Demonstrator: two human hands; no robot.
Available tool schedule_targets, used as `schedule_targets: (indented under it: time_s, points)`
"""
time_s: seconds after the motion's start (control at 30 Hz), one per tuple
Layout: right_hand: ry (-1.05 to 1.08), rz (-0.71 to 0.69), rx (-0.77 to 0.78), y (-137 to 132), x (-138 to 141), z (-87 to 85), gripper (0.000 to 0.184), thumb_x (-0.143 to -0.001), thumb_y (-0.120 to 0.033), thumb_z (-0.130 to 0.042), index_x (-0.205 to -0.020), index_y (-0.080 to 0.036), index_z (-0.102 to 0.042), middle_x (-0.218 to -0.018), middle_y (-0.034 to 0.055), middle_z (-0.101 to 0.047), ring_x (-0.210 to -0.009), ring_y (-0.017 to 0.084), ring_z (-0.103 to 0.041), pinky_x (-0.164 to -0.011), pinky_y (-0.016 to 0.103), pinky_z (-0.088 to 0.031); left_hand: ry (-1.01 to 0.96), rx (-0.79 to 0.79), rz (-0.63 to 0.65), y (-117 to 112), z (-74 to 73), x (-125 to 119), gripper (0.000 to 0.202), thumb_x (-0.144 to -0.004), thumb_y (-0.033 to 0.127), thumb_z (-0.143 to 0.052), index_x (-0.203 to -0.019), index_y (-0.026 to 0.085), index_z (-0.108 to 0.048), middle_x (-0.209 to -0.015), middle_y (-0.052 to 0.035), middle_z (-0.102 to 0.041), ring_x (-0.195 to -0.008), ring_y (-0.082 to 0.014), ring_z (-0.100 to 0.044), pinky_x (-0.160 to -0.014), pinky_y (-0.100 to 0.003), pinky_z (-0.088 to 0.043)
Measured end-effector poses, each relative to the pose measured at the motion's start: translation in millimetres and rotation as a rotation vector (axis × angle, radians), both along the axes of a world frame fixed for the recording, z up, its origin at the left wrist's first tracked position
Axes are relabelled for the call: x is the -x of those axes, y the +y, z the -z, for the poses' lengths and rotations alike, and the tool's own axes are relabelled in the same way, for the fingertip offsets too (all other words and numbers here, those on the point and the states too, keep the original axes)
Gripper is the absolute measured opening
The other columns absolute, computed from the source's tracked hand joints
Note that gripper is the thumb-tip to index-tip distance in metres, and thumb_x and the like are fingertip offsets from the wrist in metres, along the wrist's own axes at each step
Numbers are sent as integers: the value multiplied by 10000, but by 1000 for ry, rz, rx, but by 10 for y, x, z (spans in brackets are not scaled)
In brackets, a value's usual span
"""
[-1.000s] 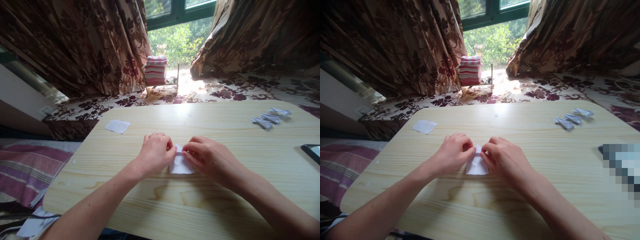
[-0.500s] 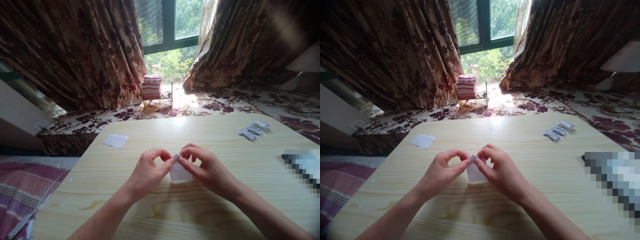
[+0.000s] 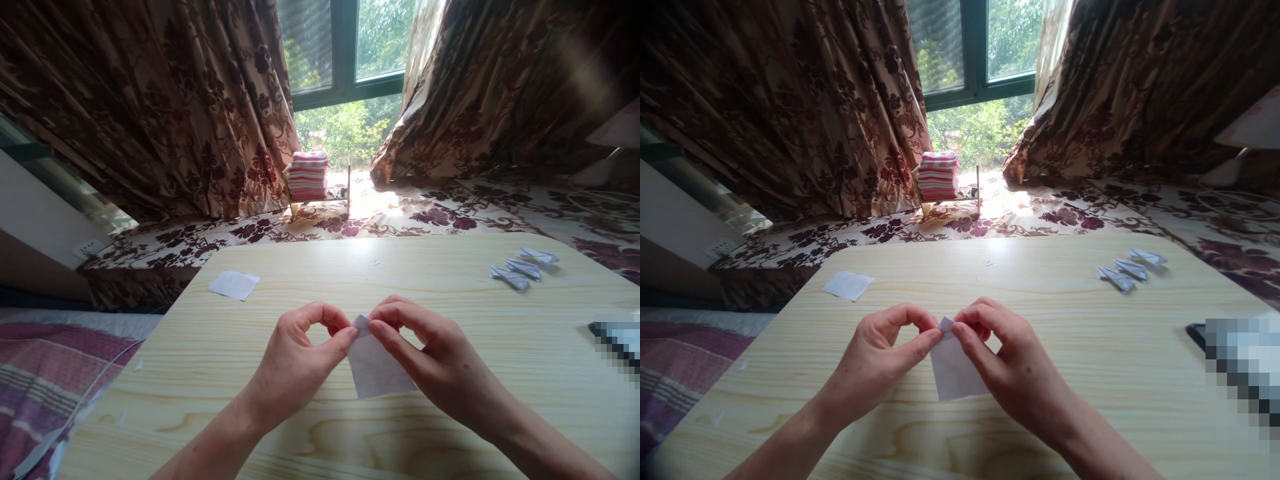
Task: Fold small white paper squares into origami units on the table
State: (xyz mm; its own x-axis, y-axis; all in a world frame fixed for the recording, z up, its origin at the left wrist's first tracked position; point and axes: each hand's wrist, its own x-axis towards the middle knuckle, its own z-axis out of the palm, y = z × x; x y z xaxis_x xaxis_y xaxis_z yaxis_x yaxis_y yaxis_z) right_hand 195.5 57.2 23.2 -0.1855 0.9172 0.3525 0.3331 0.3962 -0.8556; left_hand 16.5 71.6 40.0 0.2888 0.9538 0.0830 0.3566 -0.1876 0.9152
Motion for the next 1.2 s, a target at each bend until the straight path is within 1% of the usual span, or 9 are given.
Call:
schedule_targets:
  time_s: [0.2, 0.4, 0.5, 0.67, 0.8, 0.93, 1.03, 1.1, 1.2]
  points:
    - [88, 39, 149, 4, -9, 17, 204, -888, -341, -540, -791, -198, -647, -689, 10, -629, -605, 131, -542, -525, 228, -436, 14, -128, 50, -25, -38, -16, 33, -768, 163, -651, -776, 170, -620, -802, -5, -626, -798, -143, -594, -769, -273, -468]
    - [216, 19, 266, 16, -27, 29, 202, -882, -371, -555, -894, -212, -679, -794, 15, -677, -681, 134, -607, -579, 216, -482, -4, -270, 135, -49, -60, -23, 175, -709, 104, -707, -869, 160, -663, -903, -28, -629, -880, -149, -609, -830, -275, -488]
    - [291, -15, 335, 30, -33, 32, 201, -874, -382, -566, -896, -225, -689, -771, 2, -682, -638, 118, -585, -521, 193, -471, 24, -343, 144, -54, -41, -12, 221, -743, 114, -682, -957, 170, -700, -943, -45, -633, -921, -163, -609, -867, -304, -490]
    - [346, -48, 362, 59, -27, 33, 196, -861, -384, -589, -888, -226, -701, -805, 8, -698, -734, 138, -612, -617, 211, -515, 63, -417, 150, -59, -16, 6, 277, -785, 105, -629, -1035, 192, -709, -951, -54, -648, -937, -180, -609, -901, -354, -482]
    - [317, -55, 378, 44, -14, 29, 203, -857, -391, -598, -882, -216, -698, -796, 14, -700, -723, 145, -626, -616, 221, -520, 28, -380, 133, -70, -41, 16, 215, -782, 146, -651, -984, 170, -719, -925, -56, -666, -904, -181, -620, -887, -348, -479]
    - [265, -22, 331, 16, 0, 75, 181, -844, -385, -623, -883, -221, -689, -787, 8, -695, -711, 138, -619, -614, 213, -502, -20, -305, 74, -67, -46, -4, 93, -790, 228, -664, -826, 155, -709, -844, -46, -666, -831, -173, -628, -830, -323, -481]
    - [227, 2, 297, 9, 6, 120, 191, -838, -397, -627, -883, -220, -683, -801, 13, -693, -704, 138, -607, -618, 220, -485, 23, -311, -4, -49, -19, -40, 46, -764, 157, -651, -718, 153, -659, -789, -32, -659, -799, -167, -621, -814, -309, -465]
    - [224, 9, 298, 7, 7, 131, 201, -839, -409, -622, -876, -219, -676, -802, 18, -693, -695, 141, -603, -617, 229, -479, 45, -287, -41, -39, -2, -57, 74, -759, 115, -614, -700, 153, -635, -761, -24, -661, -772, -158, -616, -795, -297, -458]
    - [219, -2, 298, 3, 9, 114, 203, -842, -413, -614, -862, -218, -665, -785, 18, -689, -681, 143, -598, -608, 233, -470, 19, -151, -54, -32, 6, -55, 38, -777, 152, -611, -744, 158, -629, -741, -6, -651, -741, -142, -604, -738, -259, -461]
